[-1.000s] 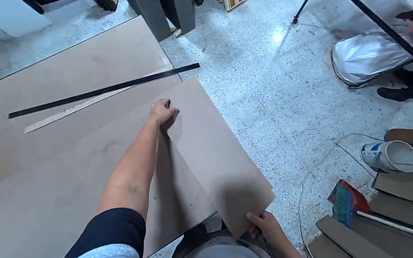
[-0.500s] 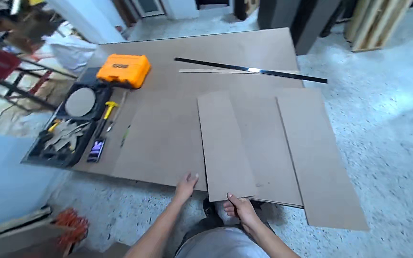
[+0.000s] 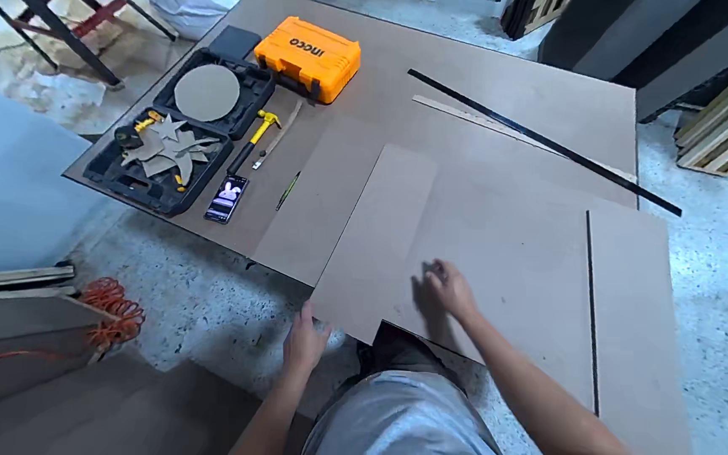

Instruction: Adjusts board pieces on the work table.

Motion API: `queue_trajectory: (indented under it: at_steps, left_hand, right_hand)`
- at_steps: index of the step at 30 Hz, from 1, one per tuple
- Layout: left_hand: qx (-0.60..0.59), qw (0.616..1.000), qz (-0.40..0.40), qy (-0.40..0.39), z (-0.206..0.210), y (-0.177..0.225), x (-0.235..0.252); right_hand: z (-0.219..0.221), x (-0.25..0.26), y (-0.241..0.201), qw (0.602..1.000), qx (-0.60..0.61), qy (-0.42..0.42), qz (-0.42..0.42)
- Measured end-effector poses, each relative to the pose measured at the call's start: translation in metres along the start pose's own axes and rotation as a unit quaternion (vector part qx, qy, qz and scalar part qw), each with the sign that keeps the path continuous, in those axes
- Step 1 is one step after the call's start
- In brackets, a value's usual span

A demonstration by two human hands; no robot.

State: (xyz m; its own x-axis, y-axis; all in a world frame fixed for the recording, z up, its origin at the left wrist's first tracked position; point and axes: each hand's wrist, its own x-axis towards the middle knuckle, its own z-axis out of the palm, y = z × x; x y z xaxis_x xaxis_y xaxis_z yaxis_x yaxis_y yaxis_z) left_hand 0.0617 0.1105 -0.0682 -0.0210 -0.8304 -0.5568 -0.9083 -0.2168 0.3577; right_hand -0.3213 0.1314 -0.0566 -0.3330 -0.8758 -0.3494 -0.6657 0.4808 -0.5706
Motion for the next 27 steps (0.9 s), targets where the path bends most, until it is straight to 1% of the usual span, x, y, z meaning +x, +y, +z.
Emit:
queue_trajectory:
  at_steps: [2, 4, 5, 9, 11, 13, 14, 16, 17, 19, 20, 22, 25, 27]
  left_hand:
    - [0.132, 0.987, 0.084, 0.029, -0.001, -0.023, 0.010]
    - [0.191, 0.967, 0.145, 0.082, 0.001, -0.044, 0.024]
    - [0.209, 0.957, 0.166, 0.113, -0.003, -0.048, 0.033]
    - [0.228, 0.943, 0.179, 0.166, -0.032, -0.042, 0.074]
    - [0.214, 0.939, 0.198, 0.182, -0.047, -0.048, 0.095]
    - [0.194, 0.944, 0.206, 0.170, -0.062, -0.054, 0.114]
    - [0.190, 0.946, 0.208, 0.162, -0.070, -0.057, 0.124]
    - [0.198, 0.948, 0.205, 0.139, -0.086, -0.062, 0.142]
    - [0.207, 0.949, 0.199, 0.126, -0.093, -0.063, 0.148]
    - [0.220, 0.949, 0.196, 0.108, -0.105, -0.066, 0.158]
    - [0.223, 0.949, 0.196, 0.105, -0.110, -0.068, 0.163]
    - [0.225, 0.951, 0.186, 0.100, -0.119, -0.070, 0.171]
    - [0.206, 0.965, 0.140, 0.086, -0.129, -0.075, 0.170]
    - [0.198, 0.969, 0.127, 0.077, -0.132, -0.080, 0.170]
  right_hand:
    - [-0.006, 0.063, 0.006, 0.996, -0.072, 0.043, -0.018]
    - [-0.004, 0.128, -0.004, 0.991, -0.113, 0.054, -0.053]
    - [0.001, 0.161, -0.014, 0.987, -0.128, 0.060, -0.070]
    - [0.028, 0.270, -0.056, 0.972, -0.177, 0.123, -0.096]
    - [0.030, 0.307, -0.083, 0.971, -0.181, 0.112, -0.111]
    - [0.024, 0.344, -0.109, 0.968, -0.190, 0.082, -0.144]
    - [0.019, 0.364, -0.121, 0.965, -0.189, 0.079, -0.163]
    - [0.009, 0.403, -0.142, 0.964, -0.167, 0.099, -0.179]
    - [0.004, 0.421, -0.148, 0.968, -0.153, 0.113, -0.166]
    - [-0.002, 0.453, -0.152, 0.974, -0.135, 0.132, -0.126]
    - [-0.003, 0.467, -0.151, 0.976, -0.135, 0.126, -0.115]
    - [-0.002, 0.484, -0.151, 0.978, -0.130, 0.106, -0.121]
    - [0.007, 0.482, -0.149, 0.975, -0.097, 0.147, -0.135]
    - [0.008, 0.480, -0.151, 0.971, -0.093, 0.172, -0.137]
